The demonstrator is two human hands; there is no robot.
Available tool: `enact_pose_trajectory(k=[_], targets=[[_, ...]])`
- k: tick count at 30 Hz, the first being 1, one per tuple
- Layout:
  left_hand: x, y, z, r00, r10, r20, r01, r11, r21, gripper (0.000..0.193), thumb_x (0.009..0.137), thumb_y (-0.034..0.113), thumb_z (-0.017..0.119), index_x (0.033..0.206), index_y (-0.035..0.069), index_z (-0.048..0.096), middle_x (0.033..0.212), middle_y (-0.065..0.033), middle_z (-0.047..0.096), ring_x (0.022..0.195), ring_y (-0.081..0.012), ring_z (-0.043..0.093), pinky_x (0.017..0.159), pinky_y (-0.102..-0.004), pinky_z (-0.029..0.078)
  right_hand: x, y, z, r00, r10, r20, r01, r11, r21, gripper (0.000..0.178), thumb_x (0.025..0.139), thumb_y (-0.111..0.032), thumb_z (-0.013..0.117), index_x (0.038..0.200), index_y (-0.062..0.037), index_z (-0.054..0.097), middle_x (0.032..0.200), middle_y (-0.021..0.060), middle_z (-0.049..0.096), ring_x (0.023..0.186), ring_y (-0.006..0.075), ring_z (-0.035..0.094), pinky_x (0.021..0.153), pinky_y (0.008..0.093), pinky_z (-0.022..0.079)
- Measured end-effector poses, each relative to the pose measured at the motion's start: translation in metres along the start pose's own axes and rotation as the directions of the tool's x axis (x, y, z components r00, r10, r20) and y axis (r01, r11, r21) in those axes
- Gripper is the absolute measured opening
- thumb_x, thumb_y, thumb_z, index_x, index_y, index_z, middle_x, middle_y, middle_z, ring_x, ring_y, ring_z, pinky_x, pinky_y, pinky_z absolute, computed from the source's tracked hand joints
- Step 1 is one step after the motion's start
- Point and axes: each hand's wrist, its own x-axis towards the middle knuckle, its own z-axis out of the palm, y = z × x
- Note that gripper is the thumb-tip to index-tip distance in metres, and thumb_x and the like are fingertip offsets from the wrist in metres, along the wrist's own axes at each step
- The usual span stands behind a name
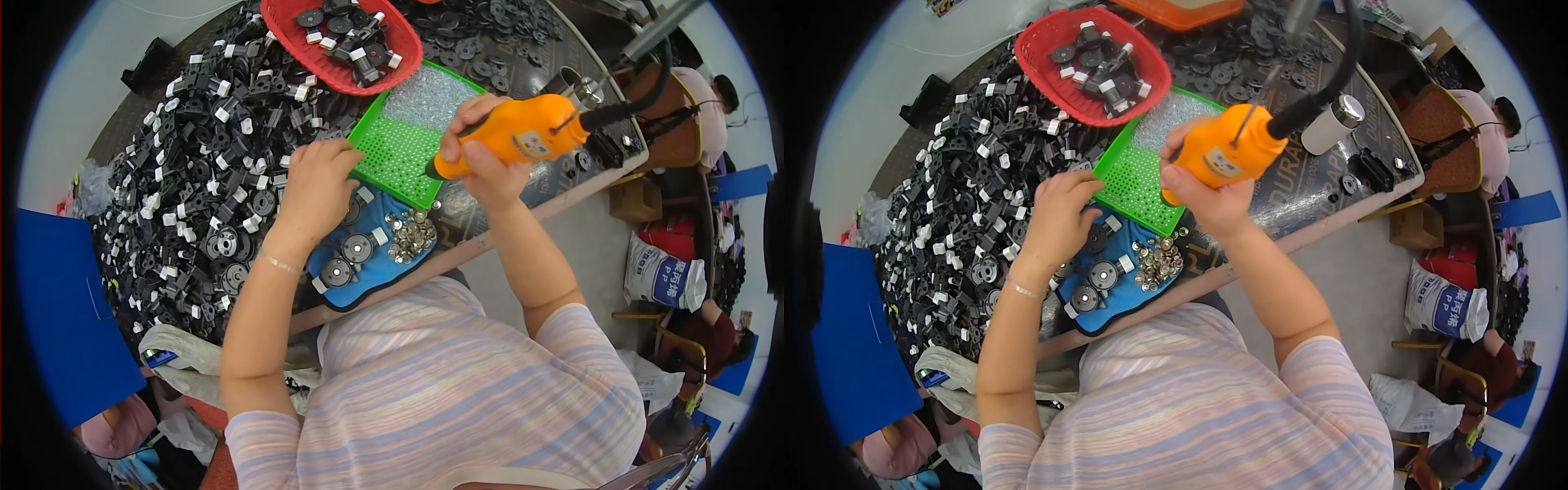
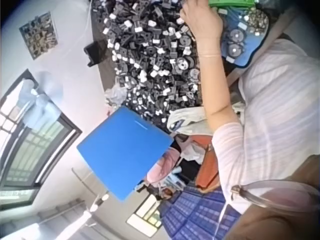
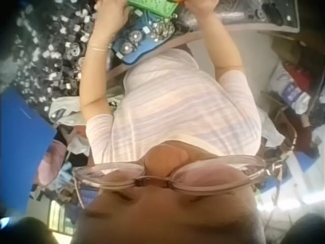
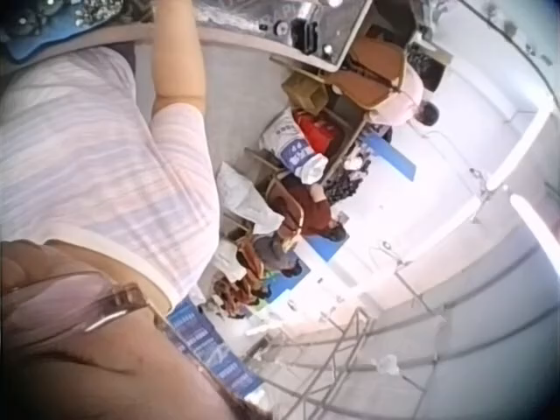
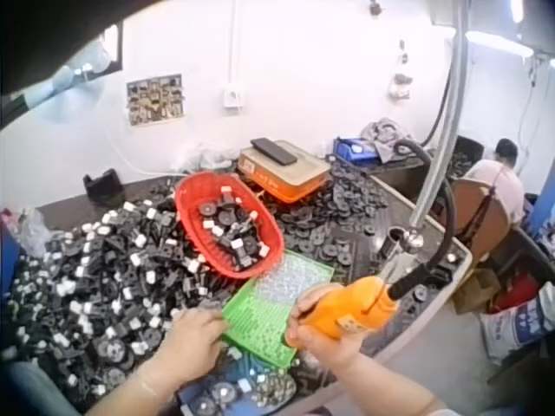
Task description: Assembling small mechanical components at a workbench using an electric screwdriver.
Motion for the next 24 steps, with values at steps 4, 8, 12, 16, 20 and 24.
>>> enact_pose_trajectory(k=[4, 8, 12, 16, 20, 24], targets=[[-0.037, 0.007, -0.015, 0.965, -0.261, 0.027, 0.262, 0.947, -0.185, 0.038, 0.066, 0.013, 0.076, 0.102, 0.008, 0.061, 0.105, -0.0071, 0.060, 0.101, -0.0268, 0.054, 0.091, -0.0401, 0.036, 0.001, 0.017, -0.004, 1.000, 0.004, -0.024, -0.007, 0.996, -0.090, 0.031, 0.075, 0.004, 0.068, 0.101, -0.0026, 0.051, 0.090, 0.0066, 0.058, 0.076, 0.0119, 0.058, 0.067, 0.0249, 0.048], [-0.067, 0.012, -0.014, 0.927, -0.372, 0.042, 0.372, 0.906, -0.200, 0.043, 0.064, 0.016, 0.078, 0.102, 0.008, 0.062, 0.107, -0.0062, 0.060, 0.102, -0.0264, 0.053, 0.092, -0.0399, 0.033, 0.003, 0.028, -0.002, 1.000, -0.027, 0.016, 0.029, 0.980, -0.195, 0.028, 0.078, -0.002, 0.065, 0.101, 0.0021, 0.050, 0.094, 0.0126, 0.053, 0.068, 0.0189, 0.058, 0.062, 0.0288, 0.048], [-0.077, 0.015, -0.014, 0.914, -0.404, 0.023, 0.402, 0.900, -0.169, 0.047, 0.063, 0.018, 0.079, 0.106, 0.008, 0.062, 0.108, -0.0059, 0.060, 0.104, -0.0259, 0.052, 0.094, -0.0405, 0.031, 0.004, 0.030, 0.002, 1.000, -0.024, 0.003, 0.024, 0.983, -0.182, 0.027, 0.078, -0.003, 0.066, 0.100, 0.0022, 0.050, 0.092, 0.0125, 0.054, 0.066, 0.0180, 0.058, 0.060, 0.0281, 0.048], [-0.084, 0.013, -0.012, 0.909, -0.415, 0.041, 0.416, 0.894, -0.168, 0.050, 0.063, 0.019, 0.079, 0.109, 0.008, 0.061, 0.110, -0.0061, 0.059, 0.105, -0.0262, 0.052, 0.095, -0.0407, 0.031, 0.005, 0.028, 0.004, 1.000, 0.016, -0.007, -0.017, 0.987, -0.162, 0.026, 0.079, -0.003, 0.064, 0.100, 0.0023, 0.050, 0.091, 0.0129, 0.054, 0.066, 0.0180, 0.058, 0.060, 0.0281, 0.048], [-0.094, 0.014, -0.012, 0.899, -0.437, 0.035, 0.436, 0.884, -0.167, 0.052, 0.063, 0.019, 0.079, 0.110, 0.008, 0.060, 0.110, -0.0068, 0.059, 0.105, -0.0265, 0.052, 0.095, -0.0405, 0.031, 0.007, 0.031, 0.002, 0.999, -0.040, 0.022, 0.044, 0.977, -0.209, 0.025, 0.079, -0.002, 0.062, 0.100, 0.0026, 0.049, 0.091, 0.0137, 0.054, 0.066, 0.0184, 0.058, 0.060, 0.0284, 0.049], [-0.103, 0.014, -0.014, 0.894, -0.447, 0.019, 0.443, 0.880, -0.172, 0.054, 0.062, 0.018, 0.079, 0.111, 0.007, 0.060, 0.111, -0.0076, 0.059, 0.105, -0.0270, 0.052, 0.094, -0.0399, 0.031, 0.008, 0.029, 0.002, 0.999, -0.014, 0.029, 0.019, 0.981, -0.195, 0.024, 0.079, -0.001, 0.062, 0.099, 0.0022, 0.049, 0.091, 0.0138, 0.053, 0.066, 0.0183, 0.058, 0.060, 0.0285, 0.049]])
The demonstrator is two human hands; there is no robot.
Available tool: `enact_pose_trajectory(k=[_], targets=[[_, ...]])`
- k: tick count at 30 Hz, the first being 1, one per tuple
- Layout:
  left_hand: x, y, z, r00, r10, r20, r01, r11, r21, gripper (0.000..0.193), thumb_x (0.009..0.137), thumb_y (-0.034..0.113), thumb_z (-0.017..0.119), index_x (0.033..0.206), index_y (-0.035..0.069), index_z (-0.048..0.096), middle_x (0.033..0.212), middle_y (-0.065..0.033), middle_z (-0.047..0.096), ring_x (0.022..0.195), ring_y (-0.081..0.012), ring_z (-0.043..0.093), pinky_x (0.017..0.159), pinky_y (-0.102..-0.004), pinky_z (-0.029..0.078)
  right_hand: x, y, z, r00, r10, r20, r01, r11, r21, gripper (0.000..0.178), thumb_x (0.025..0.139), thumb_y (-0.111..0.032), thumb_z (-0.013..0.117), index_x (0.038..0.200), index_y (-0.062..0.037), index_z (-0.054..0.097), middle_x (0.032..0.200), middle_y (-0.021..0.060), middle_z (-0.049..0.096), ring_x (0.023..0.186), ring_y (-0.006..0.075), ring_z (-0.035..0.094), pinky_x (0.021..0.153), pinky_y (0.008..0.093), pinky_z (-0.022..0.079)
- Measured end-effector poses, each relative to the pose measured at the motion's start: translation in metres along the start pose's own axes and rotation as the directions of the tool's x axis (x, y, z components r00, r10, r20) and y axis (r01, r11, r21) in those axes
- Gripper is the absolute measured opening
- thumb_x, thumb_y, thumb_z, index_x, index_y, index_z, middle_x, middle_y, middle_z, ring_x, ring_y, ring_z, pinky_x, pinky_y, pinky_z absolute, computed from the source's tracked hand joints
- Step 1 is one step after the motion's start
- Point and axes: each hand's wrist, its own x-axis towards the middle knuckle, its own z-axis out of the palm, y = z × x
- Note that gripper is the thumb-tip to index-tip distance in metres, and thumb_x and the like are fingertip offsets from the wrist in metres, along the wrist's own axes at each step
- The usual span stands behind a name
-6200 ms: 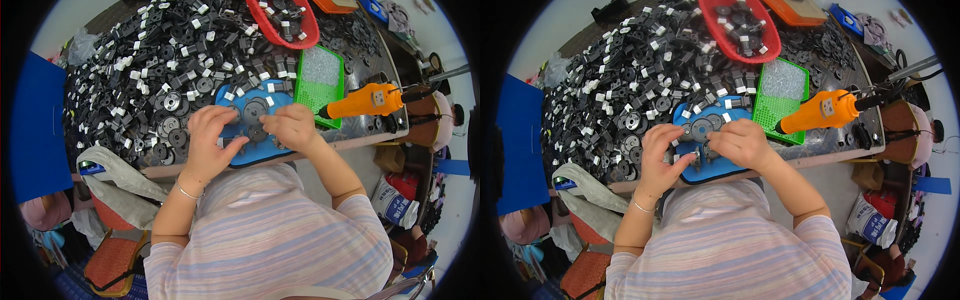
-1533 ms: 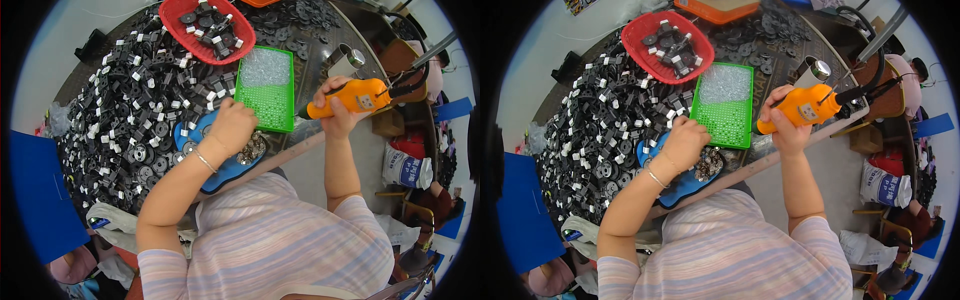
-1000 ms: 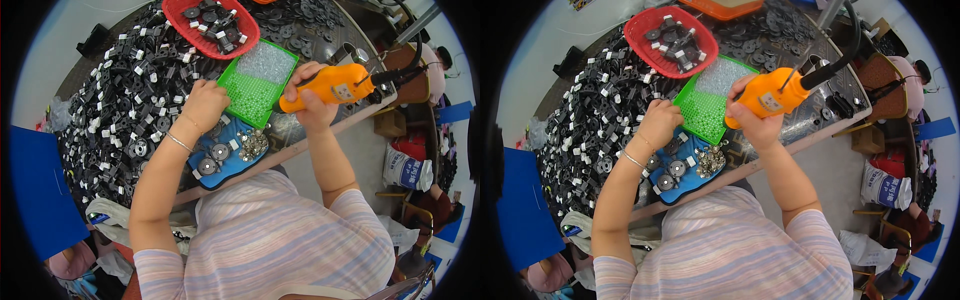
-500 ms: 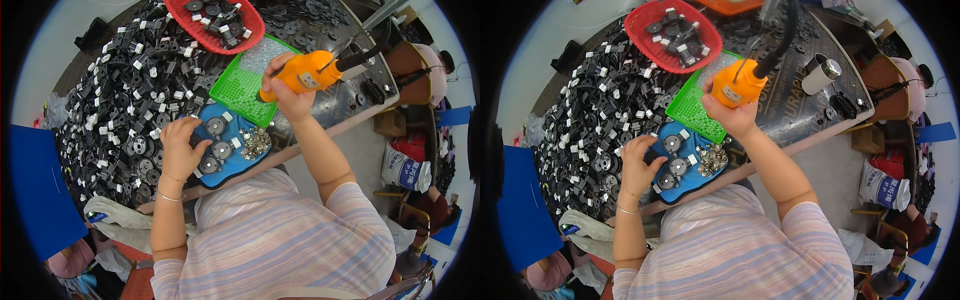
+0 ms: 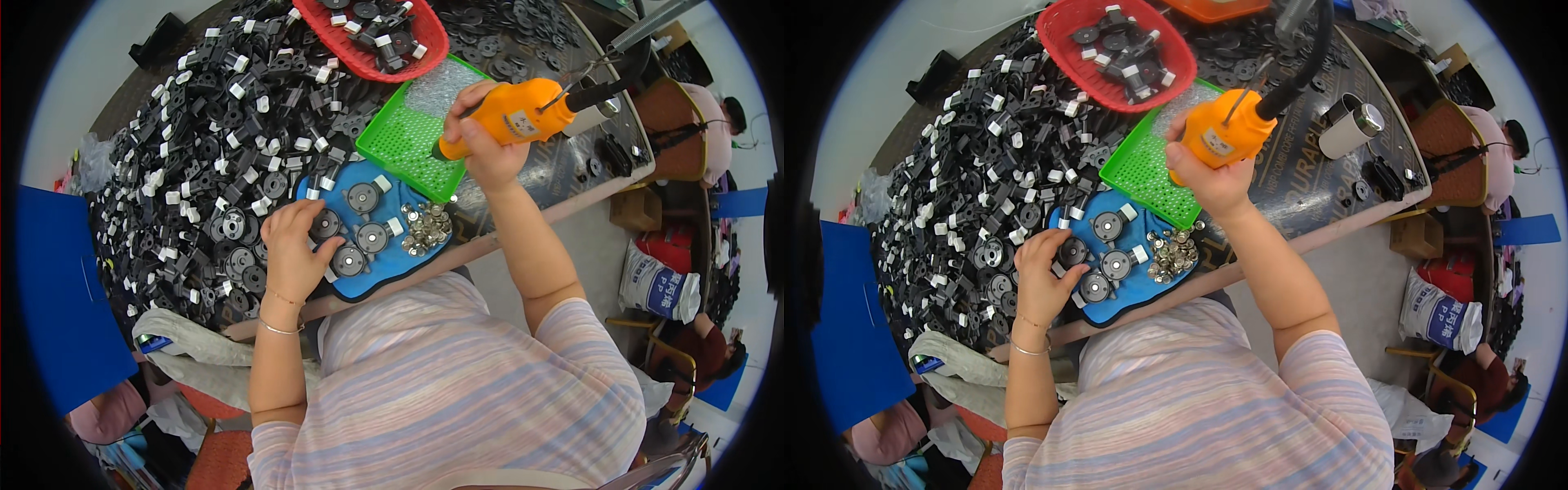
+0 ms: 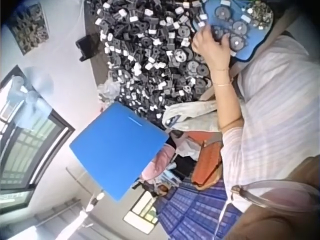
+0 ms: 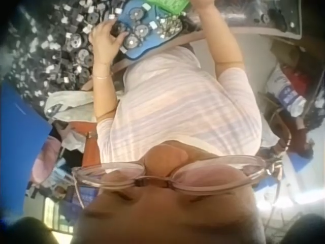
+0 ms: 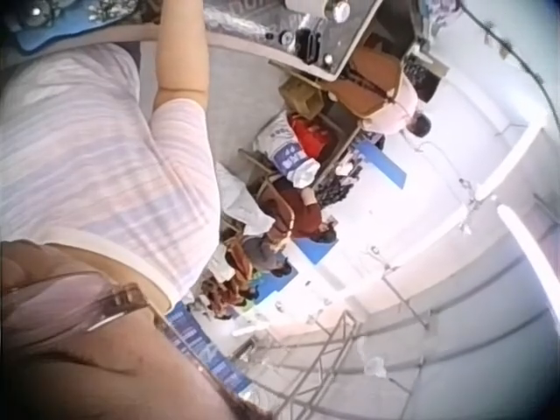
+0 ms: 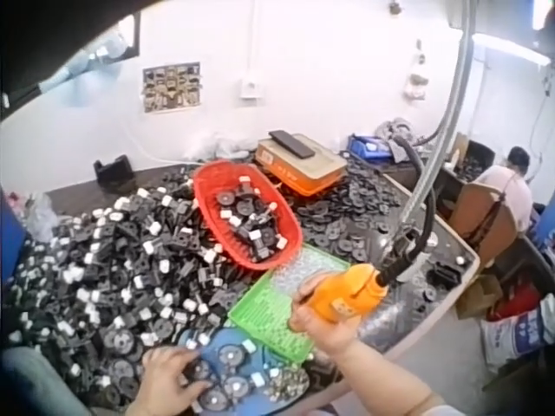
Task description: Assembling small mechanical components at a workbench using an electric screwdriver.
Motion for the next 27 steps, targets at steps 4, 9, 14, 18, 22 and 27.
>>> enact_pose_trajectory(k=[4, 9, 14, 18, 22, 27], targets=[[-0.005, -0.003, 0.000, 1.000, -0.012, -0.007, 0.012, 1.000, 0.009, 0.054, 0.062, 0.019, 0.079, 0.112, 0.007, 0.060, 0.111, -0.0079, 0.059, 0.105, -0.0273, 0.052, 0.094, -0.0395, 0.032, 0.000, -0.001, 0.002, 1.000, 0.026, 0.014, -0.026, 1.000, 0.017, 0.022, 0.079, -0.001, 0.061, 0.098, 0.0016, 0.049, 0.091, 0.0134, 0.053, 0.065, 0.0181, 0.057, 0.060, 0.0284, 0.048], [-0.010, -0.008, 0.002, 0.999, -0.016, -0.034, 0.017, 0.999, 0.029, 0.053, 0.064, 0.019, 0.078, 0.112, 0.007, 0.060, 0.111, -0.0083, 0.059, 0.105, -0.0274, 0.052, 0.094, -0.0395, 0.032, 0.001, -0.003, 0.002, 0.999, 0.037, -0.007, -0.037, 0.999, -0.010, 0.022, 0.079, -0.001, 0.059, 0.098, 0.0004, 0.048, 0.089, 0.0132, 0.052, 0.066, 0.0187, 0.056, 0.060, 0.0289, 0.047], [-0.002, 0.001, 0.003, 0.999, 0.004, -0.054, -0.004, 1.000, -0.009, 0.051, 0.066, 0.022, 0.078, 0.111, 0.007, 0.060, 0.109, -0.0082, 0.059, 0.103, -0.0270, 0.052, 0.093, -0.0409, 0.032, 0.007, -0.020, 0.008, 1.000, -0.013, -0.017, 0.014, 0.998, 0.063, 0.023, 0.081, -0.006, 0.059, 0.100, -0.0007, 0.048, 0.091, 0.0145, 0.052, 0.068, 0.0201, 0.056, 0.062, 0.0321, 0.048], [0.017, 0.017, 0.015, 0.997, 0.048, -0.060, -0.049, 0.999, -0.018, 0.049, 0.065, 0.024, 0.078, 0.108, 0.006, 0.061, 0.106, -0.0075, 0.060, 0.101, -0.0261, 0.053, 0.093, -0.0409, 0.032, 0.005, -0.027, 0.036, 0.995, -0.043, 0.089, 0.021, 0.973, 0.230, 0.027, 0.079, -0.004, 0.062, 0.101, 0.0010, 0.048, 0.087, 0.0135, 0.053, 0.064, 0.0177, 0.057, 0.059, 0.0281, 0.048], [0.038, 0.025, 0.027, 0.999, 0.043, -0.020, -0.043, 0.999, 0.010, 0.045, 0.064, 0.026, 0.079, 0.103, 0.007, 0.065, 0.101, -0.0051, 0.062, 0.099, -0.0246, 0.054, 0.092, -0.0414, 0.033, -0.003, -0.013, 0.063, 0.983, -0.005, 0.181, -0.010, 0.996, 0.083, 0.027, 0.080, -0.008, 0.063, 0.100, 0.0012, 0.048, 0.090, 0.0135, 0.051, 0.066, 0.0189, 0.058, 0.060, 0.0294, 0.049], [0.044, 0.025, 0.029, 0.998, 0.001, 0.057, -0.004, 0.998, 0.060, 0.039, 0.063, 0.027, 0.079, 0.096, 0.009, 0.069, 0.093, -0.0029, 0.065, 0.096, -0.0233, 0.055, 0.090, -0.0417, 0.033, -0.010, 0.002, 0.072, 0.988, 0.078, 0.131, -0.093, 0.989, 0.112, 0.027, 0.078, -0.002, 0.064, 0.099, 0.0006, 0.047, 0.088, 0.0115, 0.051, 0.065, 0.0163, 0.058, 0.058, 0.0267, 0.049]])
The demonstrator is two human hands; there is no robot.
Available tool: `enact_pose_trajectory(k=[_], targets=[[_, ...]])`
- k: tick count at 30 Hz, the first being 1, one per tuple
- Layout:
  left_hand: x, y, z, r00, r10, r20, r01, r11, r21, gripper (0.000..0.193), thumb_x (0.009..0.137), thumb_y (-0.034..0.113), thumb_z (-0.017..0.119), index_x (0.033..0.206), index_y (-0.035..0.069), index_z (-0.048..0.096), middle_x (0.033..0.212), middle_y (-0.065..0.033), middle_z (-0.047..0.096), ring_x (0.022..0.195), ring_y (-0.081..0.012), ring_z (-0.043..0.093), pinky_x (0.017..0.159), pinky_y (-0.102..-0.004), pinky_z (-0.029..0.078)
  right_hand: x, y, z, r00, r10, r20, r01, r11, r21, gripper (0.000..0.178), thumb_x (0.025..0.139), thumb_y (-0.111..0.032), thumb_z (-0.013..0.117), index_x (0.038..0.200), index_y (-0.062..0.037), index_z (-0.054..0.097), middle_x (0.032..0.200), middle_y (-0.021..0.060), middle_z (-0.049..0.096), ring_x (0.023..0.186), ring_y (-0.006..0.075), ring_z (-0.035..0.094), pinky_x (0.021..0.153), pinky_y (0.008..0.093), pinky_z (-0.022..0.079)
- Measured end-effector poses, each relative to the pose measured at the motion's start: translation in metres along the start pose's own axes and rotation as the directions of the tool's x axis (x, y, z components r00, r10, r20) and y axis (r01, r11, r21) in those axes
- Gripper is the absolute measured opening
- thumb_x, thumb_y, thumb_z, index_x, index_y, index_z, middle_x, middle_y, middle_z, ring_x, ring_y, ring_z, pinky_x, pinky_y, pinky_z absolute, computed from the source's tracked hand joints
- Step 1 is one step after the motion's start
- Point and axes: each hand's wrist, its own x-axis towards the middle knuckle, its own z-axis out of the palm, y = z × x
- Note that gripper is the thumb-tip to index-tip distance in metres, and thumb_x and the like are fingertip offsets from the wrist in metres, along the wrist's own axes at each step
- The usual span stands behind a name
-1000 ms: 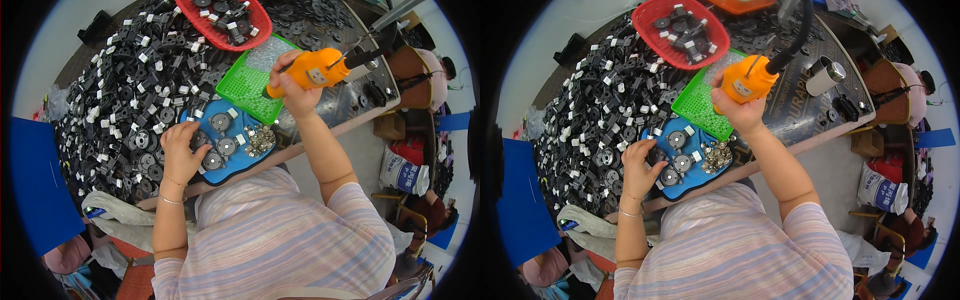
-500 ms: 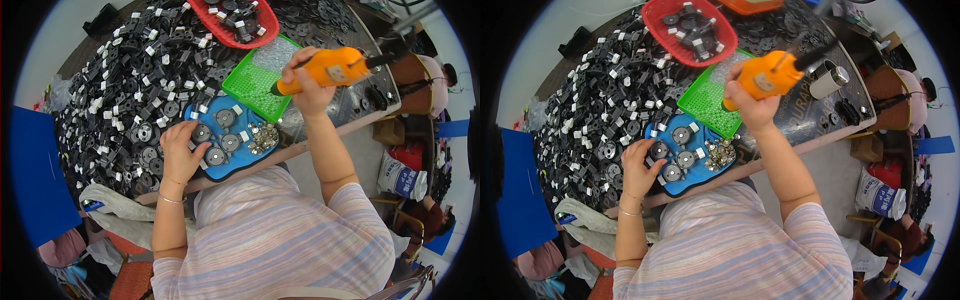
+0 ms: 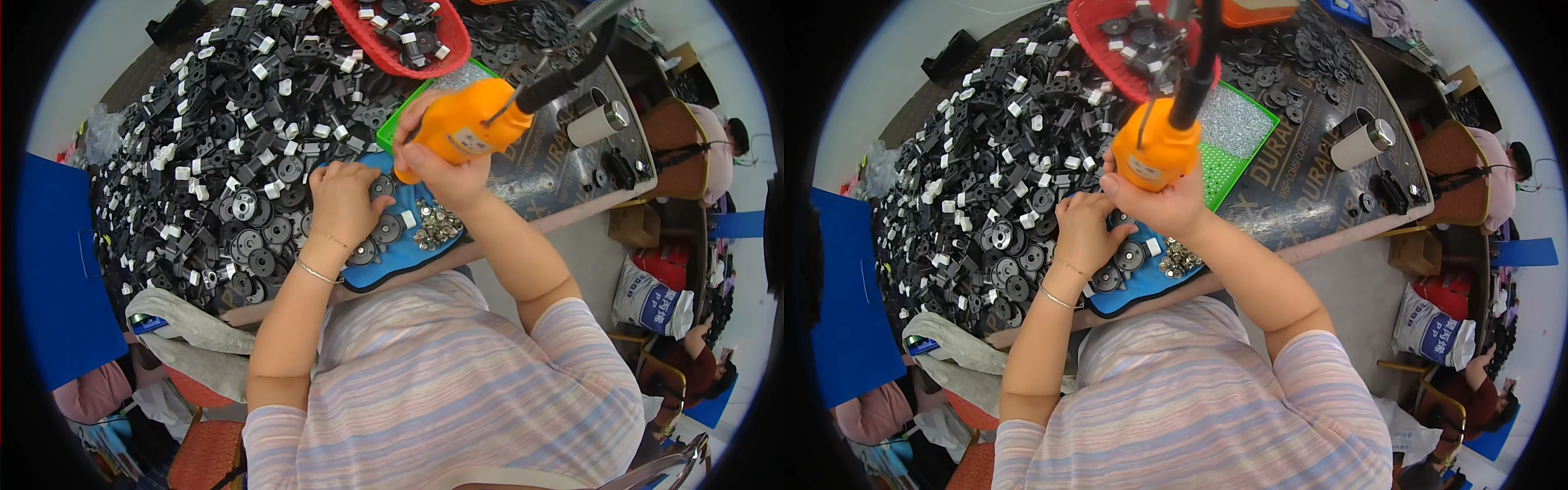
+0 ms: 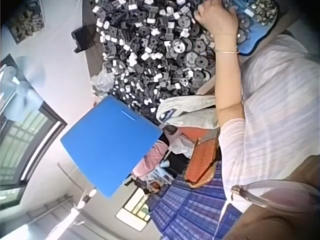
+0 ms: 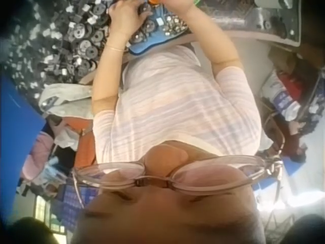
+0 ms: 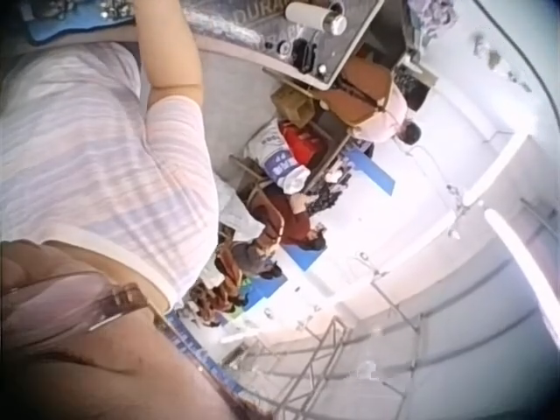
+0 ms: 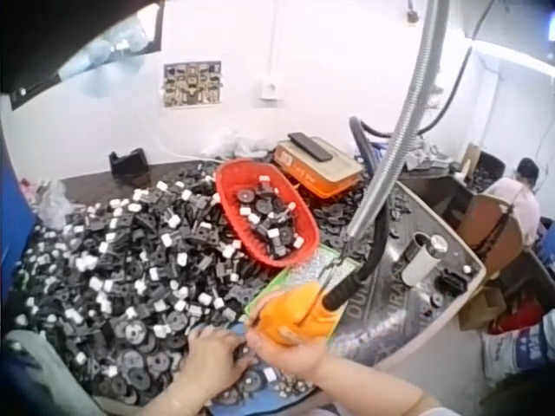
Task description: Assembling small mechanical components at a workbench using an electric screwdriver.
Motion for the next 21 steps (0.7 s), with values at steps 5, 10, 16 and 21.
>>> enact_pose_trajectory(k=[5, 10, 16, 21], targets=[[0.0038, -0.0026, 0.0016, 0.999, -0.019, 0.026, 0.019, 1.000, 0.014, 0.038, 0.062, 0.029, 0.080, 0.093, 0.009, 0.070, 0.087, -0.0023, 0.066, 0.094, -0.0230, 0.056, 0.090, -0.0424, 0.033, -0.0011, 0.0080, -0.0008, 0.999, 0.054, -0.006, -0.054, 0.998, -0.014, 0.025, 0.077, 0.001, 0.063, 0.096, 0.0000, 0.047, 0.085, 0.0106, 0.051, 0.065, 0.0148, 0.057, 0.056, 0.0251, 0.048], [0.0042, -0.0022, 0.0026, 1.000, -0.028, 0.008, 0.028, 1.000, 0.008, 0.038, 0.061, 0.029, 0.080, 0.092, 0.009, 0.070, 0.084, -0.0026, 0.066, 0.094, -0.0229, 0.056, 0.091, -0.0424, 0.033, 0.0044, 0.0054, 0.0044, 0.990, 0.085, 0.110, -0.080, 0.996, -0.047, 0.024, 0.076, 0.001, 0.064, 0.093, -0.0001, 0.047, 0.084, 0.0105, 0.051, 0.064, 0.0146, 0.056, 0.055, 0.0247, 0.047], [0.0039, -0.0022, 0.0000, 0.997, -0.052, 0.061, 0.054, 0.998, -0.018, 0.037, 0.062, 0.028, 0.080, 0.092, 0.010, 0.070, 0.087, -0.0027, 0.066, 0.095, -0.0237, 0.056, 0.091, -0.0424, 0.033, 0.0034, 0.0080, 0.0003, 1.000, 0.019, 0.021, -0.020, 0.999, 0.035, 0.025, 0.079, -0.002, 0.064, 0.098, 0.0006, 0.047, 0.086, 0.0121, 0.051, 0.065, 0.0160, 0.056, 0.057, 0.0261, 0.048], [0.0013, 0.0003, -0.0003, 0.998, -0.054, 0.032, 0.056, 0.997, -0.050, 0.038, 0.061, 0.027, 0.080, 0.093, 0.009, 0.069, 0.100, -0.0034, 0.064, 0.100, -0.0241, 0.054, 0.092, -0.0423, 0.033, 0.0058, -0.0008, -0.0027, 0.998, -0.010, 0.056, 0.007, 0.999, 0.051, 0.027, 0.079, -0.006, 0.065, 0.099, 0.0006, 0.048, 0.087, 0.0135, 0.052, 0.064, 0.0164, 0.057, 0.057, 0.0262, 0.048]])
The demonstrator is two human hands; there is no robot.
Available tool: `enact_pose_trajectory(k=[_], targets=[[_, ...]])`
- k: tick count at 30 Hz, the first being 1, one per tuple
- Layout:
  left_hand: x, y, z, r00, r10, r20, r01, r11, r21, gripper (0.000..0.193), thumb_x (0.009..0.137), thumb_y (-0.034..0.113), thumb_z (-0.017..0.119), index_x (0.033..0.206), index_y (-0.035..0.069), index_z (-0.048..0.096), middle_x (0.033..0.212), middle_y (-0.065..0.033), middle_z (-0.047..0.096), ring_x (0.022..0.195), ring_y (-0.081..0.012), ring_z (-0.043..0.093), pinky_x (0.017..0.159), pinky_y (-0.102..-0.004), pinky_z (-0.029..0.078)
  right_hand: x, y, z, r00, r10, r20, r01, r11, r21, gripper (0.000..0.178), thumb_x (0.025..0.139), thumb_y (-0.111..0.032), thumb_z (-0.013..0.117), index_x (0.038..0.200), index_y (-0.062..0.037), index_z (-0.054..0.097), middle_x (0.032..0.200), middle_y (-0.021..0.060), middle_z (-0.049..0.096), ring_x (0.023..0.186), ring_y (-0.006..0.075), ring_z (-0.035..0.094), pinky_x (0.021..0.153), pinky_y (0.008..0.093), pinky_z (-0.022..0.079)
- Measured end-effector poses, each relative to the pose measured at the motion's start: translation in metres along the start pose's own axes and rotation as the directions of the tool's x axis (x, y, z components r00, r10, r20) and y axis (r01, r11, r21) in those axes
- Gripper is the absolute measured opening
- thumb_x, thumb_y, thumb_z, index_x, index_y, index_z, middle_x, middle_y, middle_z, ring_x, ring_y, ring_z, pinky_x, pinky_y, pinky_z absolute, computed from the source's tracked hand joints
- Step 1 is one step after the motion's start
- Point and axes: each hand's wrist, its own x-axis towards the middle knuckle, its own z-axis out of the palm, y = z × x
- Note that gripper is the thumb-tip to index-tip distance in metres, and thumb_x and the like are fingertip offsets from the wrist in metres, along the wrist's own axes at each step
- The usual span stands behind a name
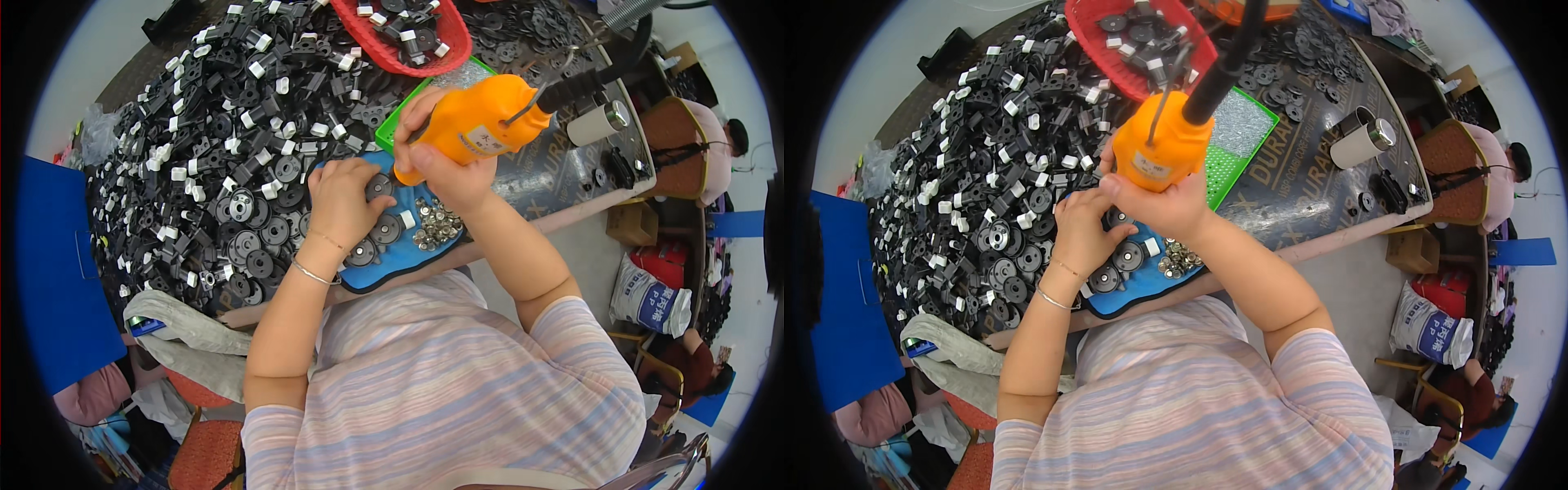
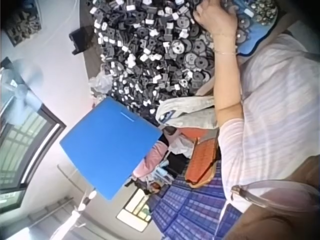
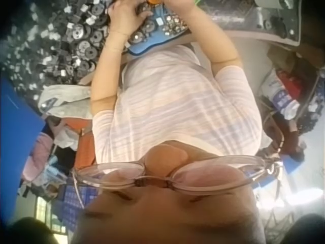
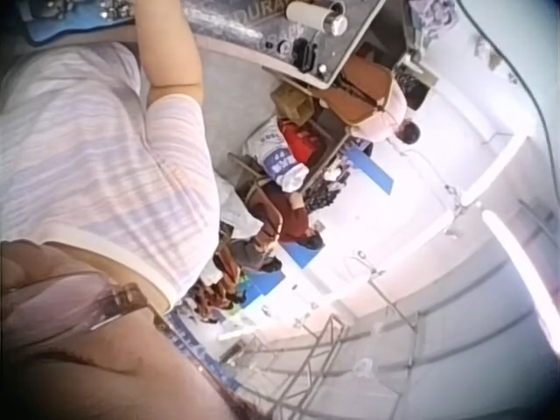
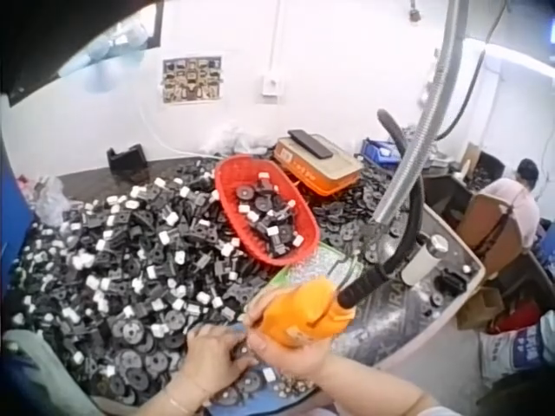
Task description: Assembling small mechanical components at a workbench using an electric screwdriver.
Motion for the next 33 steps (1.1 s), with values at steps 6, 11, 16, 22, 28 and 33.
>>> enact_pose_trajectory(k=[6, 11, 16, 22, 28, 33], targets=[[-0.003, -0.004, -0.001, 0.995, 0.056, -0.080, -0.072, 0.972, -0.223, 0.030, 0.064, 0.017, 0.078, 0.092, 0.012, 0.070, 0.108, -0.0035, 0.062, 0.106, -0.0251, 0.052, 0.094, -0.0426, 0.033, -0.001, -0.011, 0.001, 0.998, -0.031, 0.058, 0.031, 1.000, 0.006, 0.028, 0.080, -0.010, 0.065, 0.100, 0.0010, 0.047, 0.089, 0.0140, 0.051, 0.064, 0.0168, 0.057, 0.057, 0.0260, 0.047], [-0.005, -0.006, -0.002, 0.977, 0.149, -0.155, -0.166, 0.980, -0.107, 0.018, 0.065, 0.013, 0.076, 0.082, 0.014, 0.071, 0.105, 0.0012, 0.064, 0.106, -0.0225, 0.053, 0.095, -0.0416, 0.031, -0.002, -0.020, -0.001, 0.998, -0.026, 0.051, 0.022, 0.997, 0.072, 0.028, 0.081, -0.012, 0.064, 0.100, 0.0009, 0.047, 0.092, 0.0137, 0.051, 0.065, 0.0172, 0.057, 0.059, 0.0277, 0.049], [-0.008, -0.005, 0.000, 0.970, 0.136, -0.201, -0.166, 0.976, -0.140, 0.015, 0.065, 0.014, 0.076, 0.079, 0.014, 0.071, 0.100, 0.0029, 0.066, 0.105, -0.0216, 0.053, 0.096, -0.0406, 0.030, -0.004, -0.025, -0.002, 0.998, -0.058, 0.031, 0.055, 0.993, 0.109, 0.028, 0.082, -0.012, 0.064, 0.100, 0.0000, 0.047, 0.093, 0.0138, 0.051, 0.066, 0.0176, 0.057, 0.060, 0.0296, 0.050], [-0.011, -0.009, 0.003, 0.982, 0.051, -0.181, -0.100, 0.957, -0.274, 0.012, 0.066, 0.013, 0.076, 0.076, 0.013, 0.070, 0.100, 0.0032, 0.067, 0.105, -0.0207, 0.054, 0.096, -0.0393, 0.030, -0.006, -0.027, 0.002, 0.998, -0.065, 0.011, 0.063, 0.992, 0.109, 0.029, 0.083, -0.015, 0.065, 0.100, -0.0004, 0.047, 0.094, 0.0138, 0.051, 0.066, 0.0175, 0.057, 0.061, 0.0299, 0.050], [-0.011, -0.010, 0.003, 0.985, -0.018, -0.171, -0.055, 0.910, -0.410, 0.011, 0.065, 0.012, 0.077, 0.073, 0.011, 0.069, 0.098, 0.0017, 0.068, 0.103, -0.0216, 0.055, 0.094, -0.0375, 0.033, -0.006, -0.027, 0.006, 0.994, -0.104, -0.026, 0.107, 0.967, 0.231, 0.028, 0.077, 0.005, 0.062, 0.101, 0.0029, 0.049, 0.093, 0.0136, 0.050, 0.072, 0.0164, 0.056, 0.059, 0.0245, 0.049], [-0.011, -0.011, 0.004, 0.983, -0.019, -0.182, -0.063, 0.897, -0.438, 0.013, 0.064, 0.012, 0.078, 0.073, 0.010, 0.069, 0.098, 0.0005, 0.069, 0.101, -0.0220, 0.057, 0.092, -0.0370, 0.036, -0.006, -0.027, 0.007, 0.993, -0.118, -0.015, 0.118, 0.968, 0.220, 0.027, 0.077, 0.005, 0.063, 0.100, 0.0026, 0.049, 0.093, 0.0136, 0.050, 0.072, 0.0164, 0.056, 0.059, 0.0244, 0.048]])
